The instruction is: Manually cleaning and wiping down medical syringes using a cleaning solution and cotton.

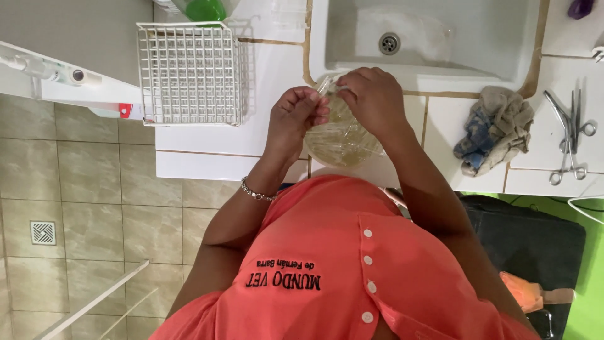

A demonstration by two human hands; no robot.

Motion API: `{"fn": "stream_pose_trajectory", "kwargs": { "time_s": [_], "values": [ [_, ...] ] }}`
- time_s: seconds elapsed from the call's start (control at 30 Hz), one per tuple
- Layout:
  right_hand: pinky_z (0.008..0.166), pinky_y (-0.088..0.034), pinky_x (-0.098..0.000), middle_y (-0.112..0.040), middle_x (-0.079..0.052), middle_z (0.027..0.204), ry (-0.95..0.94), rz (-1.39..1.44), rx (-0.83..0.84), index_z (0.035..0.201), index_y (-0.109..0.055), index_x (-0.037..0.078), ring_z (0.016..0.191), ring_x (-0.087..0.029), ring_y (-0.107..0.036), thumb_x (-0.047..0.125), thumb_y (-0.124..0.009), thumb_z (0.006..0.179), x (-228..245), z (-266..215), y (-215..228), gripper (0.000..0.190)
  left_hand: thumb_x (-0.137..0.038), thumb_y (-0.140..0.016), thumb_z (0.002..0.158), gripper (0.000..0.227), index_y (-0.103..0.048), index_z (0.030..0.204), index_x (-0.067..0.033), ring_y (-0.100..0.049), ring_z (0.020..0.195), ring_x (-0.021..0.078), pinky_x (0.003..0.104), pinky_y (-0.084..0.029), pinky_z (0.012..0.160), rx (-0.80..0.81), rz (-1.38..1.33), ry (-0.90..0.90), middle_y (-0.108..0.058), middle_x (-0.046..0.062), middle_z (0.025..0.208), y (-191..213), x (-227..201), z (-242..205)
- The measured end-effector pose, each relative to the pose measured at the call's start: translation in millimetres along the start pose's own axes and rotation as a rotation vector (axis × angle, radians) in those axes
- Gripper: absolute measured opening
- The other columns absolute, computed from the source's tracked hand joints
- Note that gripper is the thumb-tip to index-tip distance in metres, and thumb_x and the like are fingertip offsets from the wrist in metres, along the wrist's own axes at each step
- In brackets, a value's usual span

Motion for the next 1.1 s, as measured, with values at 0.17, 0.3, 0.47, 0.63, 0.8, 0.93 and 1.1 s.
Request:
{"fn": "stream_pose_trajectory", "kwargs": {
  "time_s": [0.17,0.3,0.47,0.63,0.8,0.93,1.1],
  "values": [
    [0.080,-0.046,-0.0392,-0.073,0.002,0.090,0.086,-0.199,0.087,0.098,-0.077,0.024,0.091,-0.023,-0.067,0.030,-0.060,0.107,14.5,4.4,-13.4,0.020,-0.013,-0.055,0.106,0.025,-0.060,0.125,0.0015,-0.075,0.090,0.0156,0.033,-0.067,0.084,0.044,-0.064,0.068,-0.074,0.012,0.100,5.7,12.3,3.7],
    [0.081,-0.047,-0.0387,-0.072,0.001,0.085,0.095,-0.237,0.171,0.101,-0.077,0.025,0.090,-0.022,-0.069,0.025,-0.059,0.103,10.1,10.5,-22.3,0.017,0.002,-0.053,0.104,0.025,-0.060,0.128,0.0055,-0.073,0.100,0.0208,0.038,-0.065,0.094,0.072,-0.225,0.065,-0.070,0.015,0.108,13.5,36.5,19.5],
    [0.075,-0.055,-0.0409,-0.068,-0.011,0.103,-0.121,0.319,0.066,0.128,-0.070,0.015,0.089,-0.030,-0.069,0.015,-0.065,0.101,30.7,1.0,47.8,0.028,0.005,-0.053,0.104,0.030,-0.056,0.134,0.0048,-0.070,0.108,0.0224,0.038,-0.060,0.104,0.041,-0.308,0.049,-0.064,0.014,0.115,9.0,36.3,20.6],
    [0.076,-0.052,-0.0294,-0.059,-0.008,0.110,-0.239,0.799,-0.060,0.130,-0.073,0.013,0.091,-0.016,-0.061,0.006,-0.063,0.100,38.4,-29.2,60.8,0.032,0.004,-0.051,0.104,0.039,-0.051,0.143,0.0031,-0.067,0.097,0.0121,0.029,-0.063,0.096,0.070,-0.248,0.151,-0.060,0.006,0.108,0.6,59.7,26.8],
    [0.082,-0.057,-0.0376,-0.065,-0.011,0.108,-0.192,0.711,-0.135,0.112,-0.074,0.006,0.097,-0.030,-0.071,0.009,-0.078,0.099,36.1,-41.3,46.4,0.014,0.004,-0.049,0.101,0.042,-0.054,0.143,0.0053,-0.070,0.084,0.0121,0.027,-0.067,0.084,0.133,-0.106,0.271,-0.067,0.012,0.109,-2.6,82.0,25.7],
    [0.084,-0.057,-0.0397,-0.063,-0.007,0.104,-0.187,0.572,-0.140,0.112,-0.072,0.012,0.097,-0.030,-0.071,0.009,-0.068,0.105,25.6,-43.6,37.7,0.008,0.001,-0.056,0.102,0.040,-0.055,0.141,0.0082,-0.067,0.093,0.0187,0.045,-0.065,0.091,0.168,0.033,0.238,-0.068,0.020,0.111,-11.9,59.7,19.4],
    [0.079,-0.058,-0.0435,-0.060,-0.010,0.105,-0.160,0.309,-0.149,0.110,-0.067,0.008,0.096,-0.034,-0.070,0.008,-0.066,0.108,16.1,-45.6,34.9,0.002,-0.018,-0.056,0.101,0.037,-0.067,0.136,-0.0157,-0.076,0.092,0.0302,0.046,-0.065,0.077,0.392,1.559,-0.331,-0.071,0.011,0.109,-17.2,18.8,-5.5]
  ]
}}
Point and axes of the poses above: each hand's wrist, its own z-axis towards the middle knuckle, its own y-axis out of the back of the hand, x = y × z, the point moved 1 cm from there along z, towards the middle knuckle
